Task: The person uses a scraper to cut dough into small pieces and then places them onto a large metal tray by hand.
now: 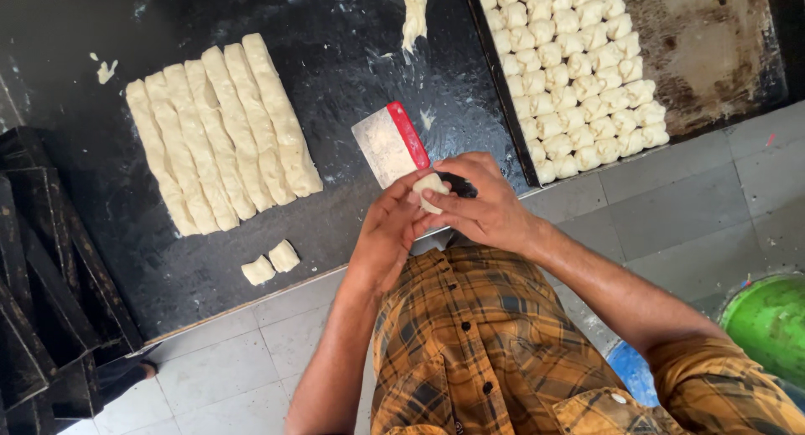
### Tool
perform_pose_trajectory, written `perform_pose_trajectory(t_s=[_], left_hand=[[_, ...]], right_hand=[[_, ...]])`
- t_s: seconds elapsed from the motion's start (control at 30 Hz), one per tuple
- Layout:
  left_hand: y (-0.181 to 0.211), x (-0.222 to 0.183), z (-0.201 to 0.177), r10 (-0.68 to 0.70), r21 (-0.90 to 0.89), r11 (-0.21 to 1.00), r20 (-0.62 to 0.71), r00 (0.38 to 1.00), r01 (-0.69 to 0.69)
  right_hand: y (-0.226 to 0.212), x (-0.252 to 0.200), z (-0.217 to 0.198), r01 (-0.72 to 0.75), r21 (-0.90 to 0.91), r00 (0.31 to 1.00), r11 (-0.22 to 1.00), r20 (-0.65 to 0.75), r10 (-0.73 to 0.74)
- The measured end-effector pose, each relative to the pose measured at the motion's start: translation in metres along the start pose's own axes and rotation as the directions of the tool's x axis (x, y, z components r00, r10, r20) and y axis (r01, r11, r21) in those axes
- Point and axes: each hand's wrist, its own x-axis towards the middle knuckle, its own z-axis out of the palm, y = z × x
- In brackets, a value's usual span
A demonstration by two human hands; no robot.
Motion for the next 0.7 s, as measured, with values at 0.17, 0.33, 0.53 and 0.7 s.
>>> perform_pose_trajectory(t_s=[0.17, 0.33, 0.53, 0.7], left_hand=[[0.016, -0.002, 0.002, 0.056, 0.403, 0.913, 0.029, 0.998, -0.063], [0.013, 0.008, -0.002, 0.072, 0.432, 0.892, 0.15, 0.986, -0.131], [-0.018, 0.048, 0.008, 0.209, 0.424, 0.878, 0.081, 0.975, -0.223], [-0.037, 0.071, 0.024, 0.204, 0.252, 0.945, 0.05, 0.978, -0.21]], right_hand=[[0.004, 0.004, 0.011, -0.21, 0.32, 0.968, 0.924, -0.062, 0.242], [0.01, 0.007, 0.016, -0.305, 0.939, 0.774, -0.156, 0.34, 0.534], [0.049, -0.011, -0.01, -0.537, 0.812, 0.745, 0.23, 0.328, 0.581], [0.123, -0.028, -0.04, -0.545, 0.714, 0.779, 0.439, 0.239, 0.58]])
